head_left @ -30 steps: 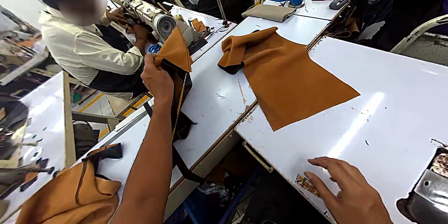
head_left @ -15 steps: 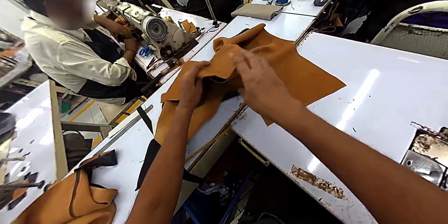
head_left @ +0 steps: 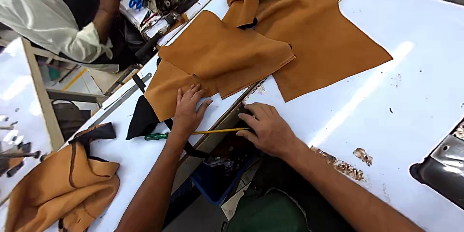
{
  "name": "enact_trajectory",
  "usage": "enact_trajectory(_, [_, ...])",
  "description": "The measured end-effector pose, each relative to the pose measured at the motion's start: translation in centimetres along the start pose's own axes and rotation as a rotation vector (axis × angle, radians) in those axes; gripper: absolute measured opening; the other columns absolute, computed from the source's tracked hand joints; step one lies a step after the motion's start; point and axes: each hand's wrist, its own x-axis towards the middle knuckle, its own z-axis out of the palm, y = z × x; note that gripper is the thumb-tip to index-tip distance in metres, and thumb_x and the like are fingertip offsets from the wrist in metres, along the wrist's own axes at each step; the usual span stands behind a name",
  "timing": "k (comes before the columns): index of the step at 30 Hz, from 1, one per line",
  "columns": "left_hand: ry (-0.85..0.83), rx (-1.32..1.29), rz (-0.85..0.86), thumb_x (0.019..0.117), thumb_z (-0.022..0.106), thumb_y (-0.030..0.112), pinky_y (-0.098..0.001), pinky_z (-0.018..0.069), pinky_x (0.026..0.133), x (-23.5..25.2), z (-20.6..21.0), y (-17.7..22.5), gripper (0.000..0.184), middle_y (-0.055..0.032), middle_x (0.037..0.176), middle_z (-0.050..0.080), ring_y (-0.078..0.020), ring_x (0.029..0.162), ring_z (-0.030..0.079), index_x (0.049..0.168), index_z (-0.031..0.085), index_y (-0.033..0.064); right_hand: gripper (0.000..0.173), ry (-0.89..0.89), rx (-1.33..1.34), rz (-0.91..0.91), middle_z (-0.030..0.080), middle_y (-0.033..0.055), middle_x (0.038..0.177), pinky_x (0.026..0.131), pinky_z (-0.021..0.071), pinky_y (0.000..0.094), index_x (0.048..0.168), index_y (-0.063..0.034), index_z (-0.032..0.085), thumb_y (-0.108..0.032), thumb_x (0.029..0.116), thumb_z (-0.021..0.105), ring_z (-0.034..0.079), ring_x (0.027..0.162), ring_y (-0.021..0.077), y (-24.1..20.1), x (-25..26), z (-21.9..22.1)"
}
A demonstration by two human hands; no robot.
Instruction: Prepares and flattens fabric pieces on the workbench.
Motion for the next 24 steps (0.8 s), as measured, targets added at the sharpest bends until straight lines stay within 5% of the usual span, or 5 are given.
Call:
enact_trajectory(6, [0.264,0.110,0.071,0.1066,0.057,0.026,-0.0474,0.0466,0.112,0.0,-3.0,-6.2,0.032,-0.0168,0.131,0.068,-0.0315,0.126,0.063,0.124,0.069,0.0013,0.041,0.152,0.023,0.037,0.065,0.0142,0.131,0.104,0.0489,0.0493,0.125,-0.0096,0.071,-0.042,0.1040,0.056,0.060,0.124,0.0324,1.6,2.7,-0.6])
enact_trajectory(10, [0.352,0.150,-0.064,0.1048,0.056,0.019,-0.0518,0.0530,0.102,-3.2,-4.8,-1.0,0.028,-0.0182,0.120,0.072,-0.0334,0.116,0.067,0.119,0.072,-0.0002,0.039,0.222,-0.060,0.065,0.058,0.0165,0.144,0.115,0.0410,0.0501,0.138,-0.0071,0.061,-0.026,0.1053,0.053,0.051,0.138,0.0332,3.0,9.8,-2.4])
enact_trajectory(13, [0.136,0.036,-0.311,0.1058,0.049,0.043,-0.0628,0.0347,0.118,-6.0,-2.1,2.3,0.055,-0.0159,0.146,0.058,-0.0342,0.141,0.050,0.144,0.057,0.0038,0.049,0.047,-0.113,0.132,0.048,0.0155,0.156,0.119,0.0322,0.0566,0.152,-0.0078,0.048,-0.025,0.1059,0.053,0.041,0.147,0.0346,4.1,14.5,-3.2])
enact_trajectory(17, [0.043,0.171,-0.453,0.1011,0.033,0.069,-0.0681,0.0297,0.116,-5.3,-1.1,3.0,0.083,-0.0157,0.152,0.053,-0.0358,0.142,0.048,0.157,0.042,0.0076,0.017,-0.301,-0.137,0.358,0.071,0.0199,0.105,0.079,0.0527,0.0630,0.110,-0.0082,0.072,-0.015,0.0991,0.061,0.068,0.101,0.0415,3.3,18.0,-6.8])
enact_trajectory(24, [-0.027,0.188,-0.602,0.0900,0.052,0.078,-0.0814,0.0364,0.092,-0.1,-3.4,2.3,0.090,-0.0331,0.135,0.056,-0.0590,0.120,0.053,0.163,0.032,0.0289,0.029,0.381,0.388,0.532,0.068,-0.0004,0.076,0.060,0.0539,0.0369,0.083,-0.0142,0.073,-0.040,0.0964,0.069,0.065,0.068,0.0115,-2.4,14.9,-23.1])
